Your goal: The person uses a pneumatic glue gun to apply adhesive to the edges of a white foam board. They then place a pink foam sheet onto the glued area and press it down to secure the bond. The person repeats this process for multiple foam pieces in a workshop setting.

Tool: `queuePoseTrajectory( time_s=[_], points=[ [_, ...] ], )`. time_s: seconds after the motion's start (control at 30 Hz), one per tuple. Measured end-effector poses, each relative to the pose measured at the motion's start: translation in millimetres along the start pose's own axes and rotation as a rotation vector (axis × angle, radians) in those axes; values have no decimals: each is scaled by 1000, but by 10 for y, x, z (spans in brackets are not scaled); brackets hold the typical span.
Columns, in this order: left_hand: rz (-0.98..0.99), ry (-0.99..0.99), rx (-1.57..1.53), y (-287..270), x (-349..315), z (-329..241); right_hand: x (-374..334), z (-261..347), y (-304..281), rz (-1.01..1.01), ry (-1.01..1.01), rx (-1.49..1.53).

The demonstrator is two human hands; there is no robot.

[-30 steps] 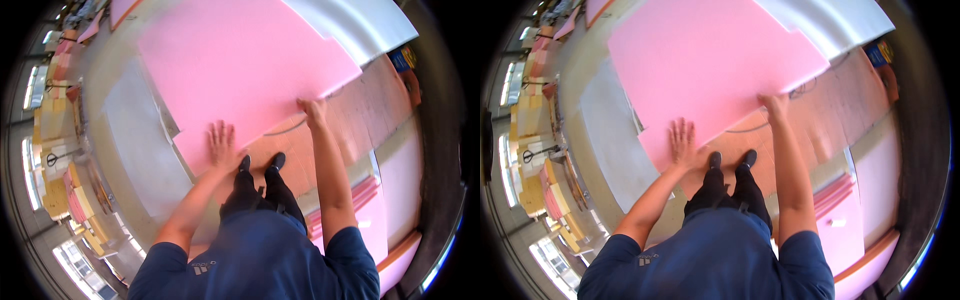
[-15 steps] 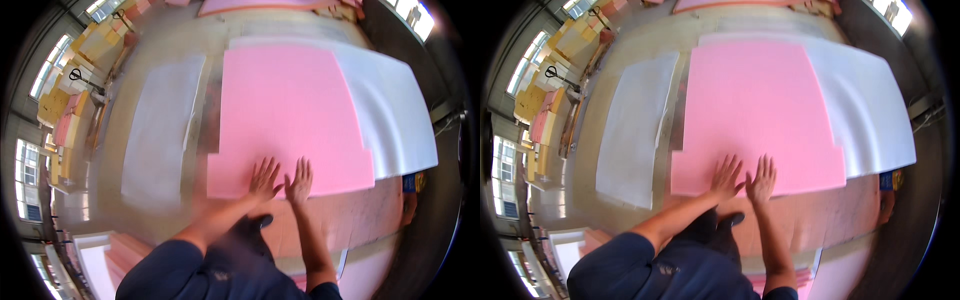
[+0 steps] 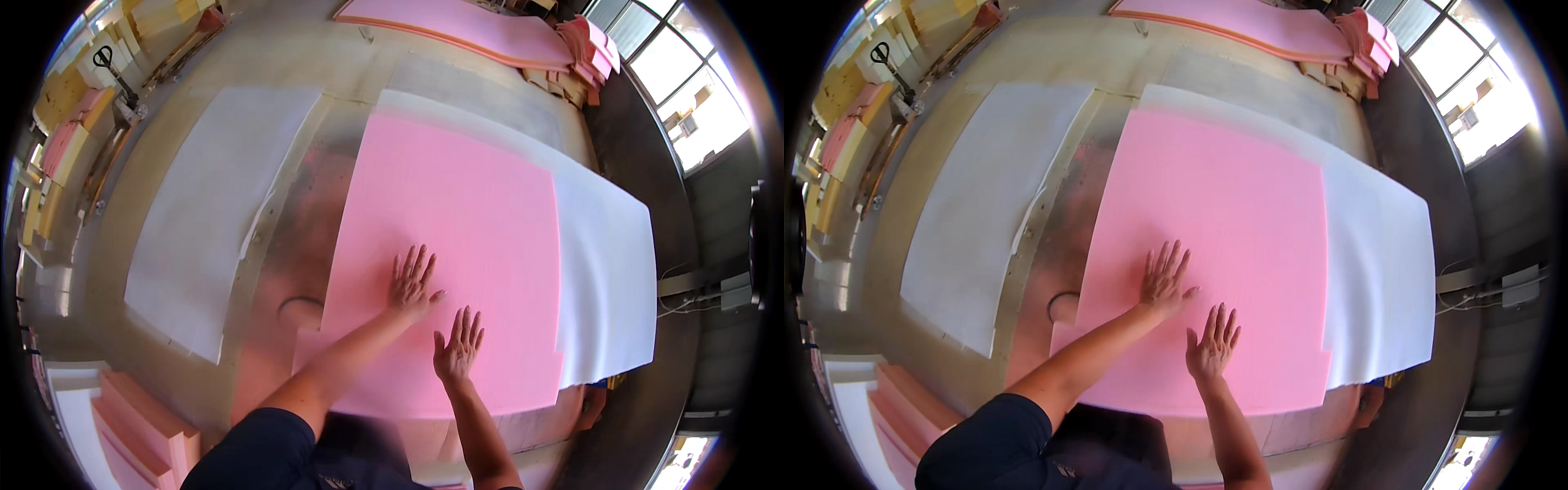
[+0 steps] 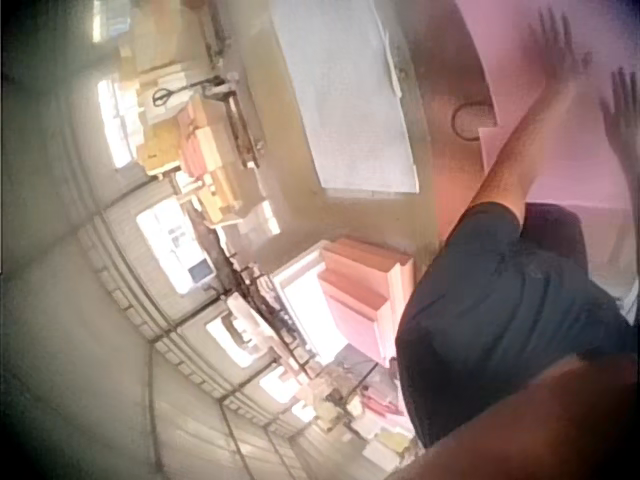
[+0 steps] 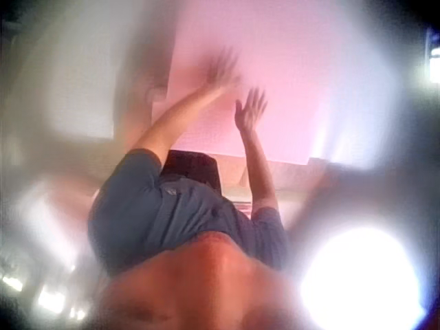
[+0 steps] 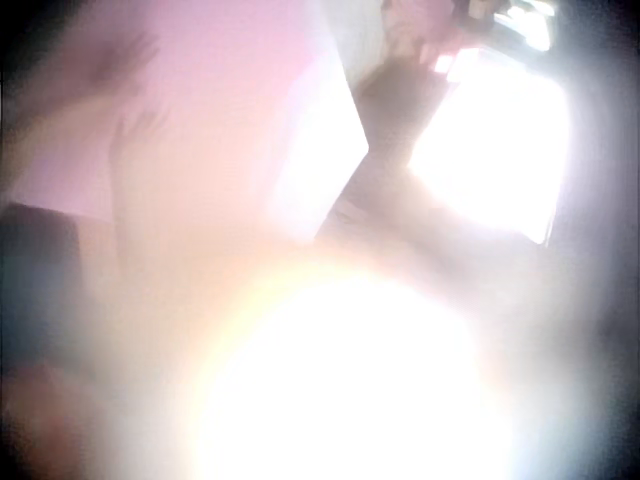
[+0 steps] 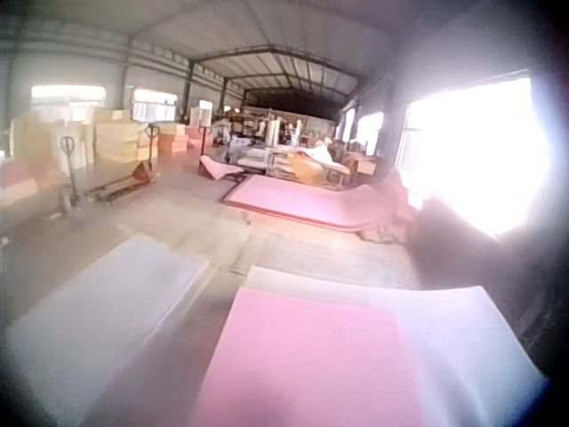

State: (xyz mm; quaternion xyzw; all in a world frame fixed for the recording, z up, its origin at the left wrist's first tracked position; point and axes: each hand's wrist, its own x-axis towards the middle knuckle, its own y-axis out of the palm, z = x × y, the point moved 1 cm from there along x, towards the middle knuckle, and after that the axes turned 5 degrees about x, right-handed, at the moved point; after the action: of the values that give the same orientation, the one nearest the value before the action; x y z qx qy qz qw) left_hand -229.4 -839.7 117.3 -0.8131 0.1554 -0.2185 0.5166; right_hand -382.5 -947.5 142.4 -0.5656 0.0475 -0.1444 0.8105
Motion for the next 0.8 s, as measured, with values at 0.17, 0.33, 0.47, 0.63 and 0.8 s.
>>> queuePoseTrajectory(
  time_s=[0.17, 0.33, 0.47, 0.63, 0.8],
  points=[
    [237, -55, 165, 165, 151, -37, 1657, 191, 107, -76, -156, 67],
    [205, -24, 91, 111, 148, 19, 3892, 707, 334, -96, -266, 50],
    [292, -8, 173, -27, 209, 27, 5023, 596, 604, -178, -224, 20],
    [313, -31, 152, 59, 76, 37, 5086, 248, 1204, 107, -31, -81],
    [289, -50, 140, -1, 155, 66, 5135, 970, 972, -2, -288, -112]
  ],
)
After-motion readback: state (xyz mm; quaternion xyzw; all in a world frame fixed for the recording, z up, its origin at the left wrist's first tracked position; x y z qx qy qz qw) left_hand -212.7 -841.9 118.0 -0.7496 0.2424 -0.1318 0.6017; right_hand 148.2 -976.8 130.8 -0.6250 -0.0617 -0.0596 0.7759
